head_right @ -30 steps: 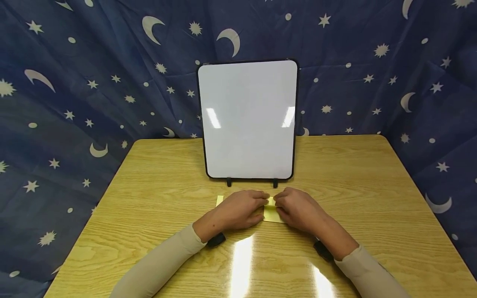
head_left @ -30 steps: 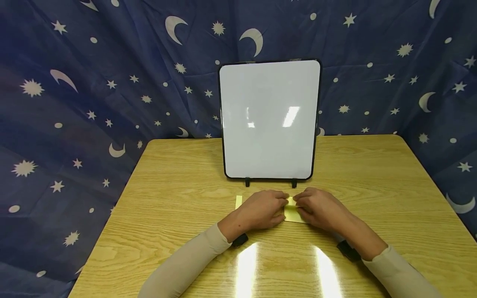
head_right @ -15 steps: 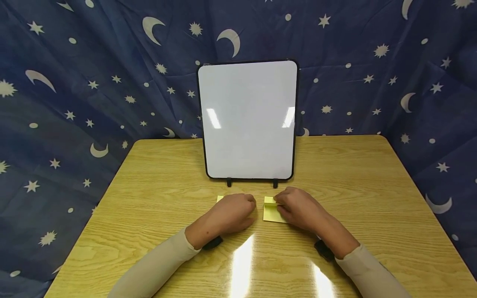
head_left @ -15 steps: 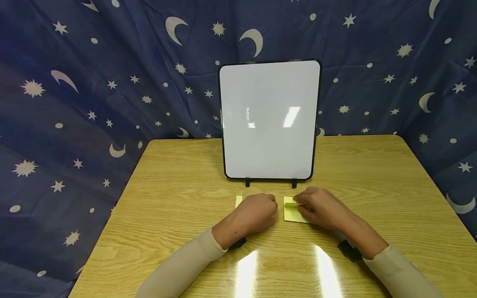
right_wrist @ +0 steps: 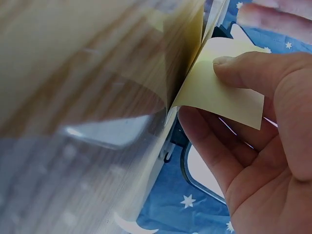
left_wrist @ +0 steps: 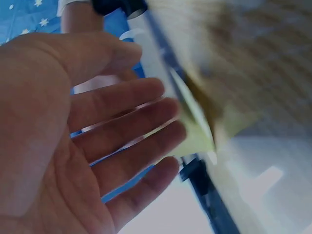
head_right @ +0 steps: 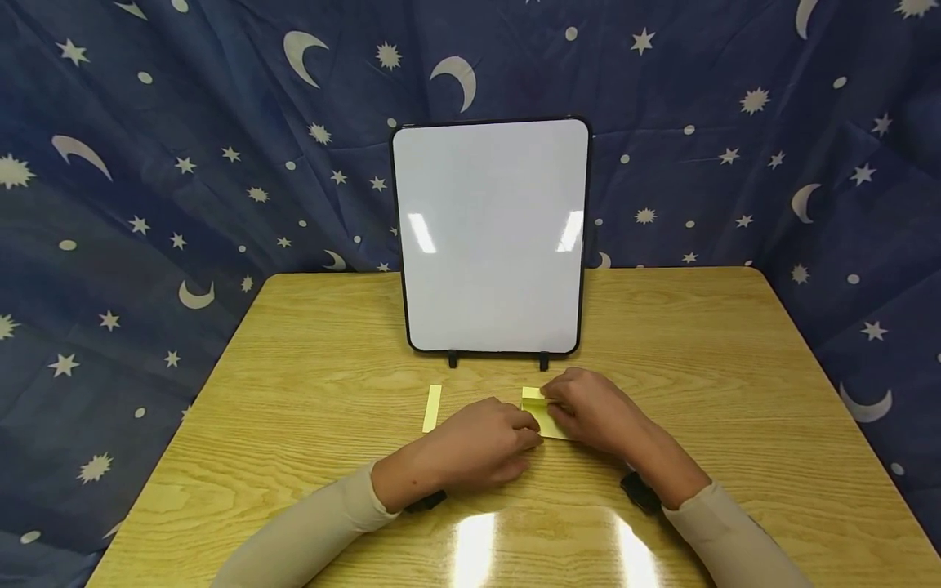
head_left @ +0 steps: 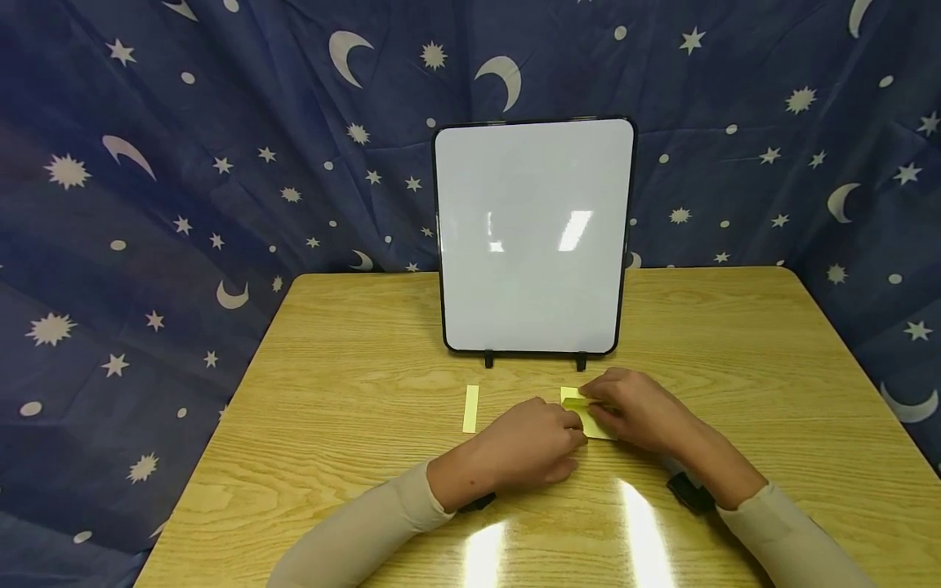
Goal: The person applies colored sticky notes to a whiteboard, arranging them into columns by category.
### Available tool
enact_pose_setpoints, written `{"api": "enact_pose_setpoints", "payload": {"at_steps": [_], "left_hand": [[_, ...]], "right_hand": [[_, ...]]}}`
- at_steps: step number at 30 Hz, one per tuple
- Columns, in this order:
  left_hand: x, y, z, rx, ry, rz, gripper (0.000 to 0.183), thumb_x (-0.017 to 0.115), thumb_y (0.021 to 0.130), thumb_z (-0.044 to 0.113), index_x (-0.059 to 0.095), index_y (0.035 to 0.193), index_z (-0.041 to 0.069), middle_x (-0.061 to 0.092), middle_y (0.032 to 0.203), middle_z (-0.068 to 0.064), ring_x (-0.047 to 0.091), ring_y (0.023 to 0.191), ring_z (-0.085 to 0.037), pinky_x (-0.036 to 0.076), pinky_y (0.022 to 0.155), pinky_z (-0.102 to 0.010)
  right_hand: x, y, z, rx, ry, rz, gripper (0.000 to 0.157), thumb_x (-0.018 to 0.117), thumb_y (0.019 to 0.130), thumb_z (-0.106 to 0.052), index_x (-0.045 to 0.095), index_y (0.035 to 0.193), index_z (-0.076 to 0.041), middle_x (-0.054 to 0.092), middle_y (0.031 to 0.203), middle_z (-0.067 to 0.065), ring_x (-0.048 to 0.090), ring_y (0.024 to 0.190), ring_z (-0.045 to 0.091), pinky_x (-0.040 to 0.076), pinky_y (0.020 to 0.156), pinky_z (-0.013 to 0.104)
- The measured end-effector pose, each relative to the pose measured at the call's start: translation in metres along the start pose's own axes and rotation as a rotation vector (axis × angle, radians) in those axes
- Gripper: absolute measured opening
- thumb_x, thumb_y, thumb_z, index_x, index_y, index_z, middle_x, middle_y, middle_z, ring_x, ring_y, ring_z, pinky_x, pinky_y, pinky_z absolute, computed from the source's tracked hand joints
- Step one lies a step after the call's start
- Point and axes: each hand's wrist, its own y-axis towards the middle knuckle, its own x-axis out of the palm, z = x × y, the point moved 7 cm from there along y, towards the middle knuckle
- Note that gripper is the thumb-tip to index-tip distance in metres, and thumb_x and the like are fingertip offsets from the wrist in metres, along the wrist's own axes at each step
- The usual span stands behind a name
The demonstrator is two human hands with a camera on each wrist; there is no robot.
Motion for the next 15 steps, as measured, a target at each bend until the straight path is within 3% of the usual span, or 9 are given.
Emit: {"api": "enact_pose_setpoints", "payload": {"at_steps": [6,15], "left_hand": [[0.012,0.004,0.002,0.01,0.025,-0.021,0.025,0.063,0.105,0.035,0.074,0.125,0.024,0.068,0.137,0.007,0.064,0.126,-0.01,0.053,0.098,-0.03],[0.021,0.007,-0.001,-0.013,0.084,-0.018,0.034,0.063,0.104,0.041,0.071,0.132,0.023,0.064,0.141,0.007,0.062,0.126,-0.011,0.051,0.097,-0.03]], "right_hand": [[-0.001,0.002,0.0,-0.014,0.011,0.001,0.022,0.079,0.089,0.002,0.081,0.111,-0.001,0.079,0.108,0.009,0.075,0.098,0.027,0.062,0.081,0.043],[-0.002,0.006,0.003,-0.013,0.031,-0.05,0.02,0.079,0.089,0.001,0.082,0.108,-0.004,0.079,0.102,0.005,0.074,0.093,0.023,0.062,0.078,0.041]]}}
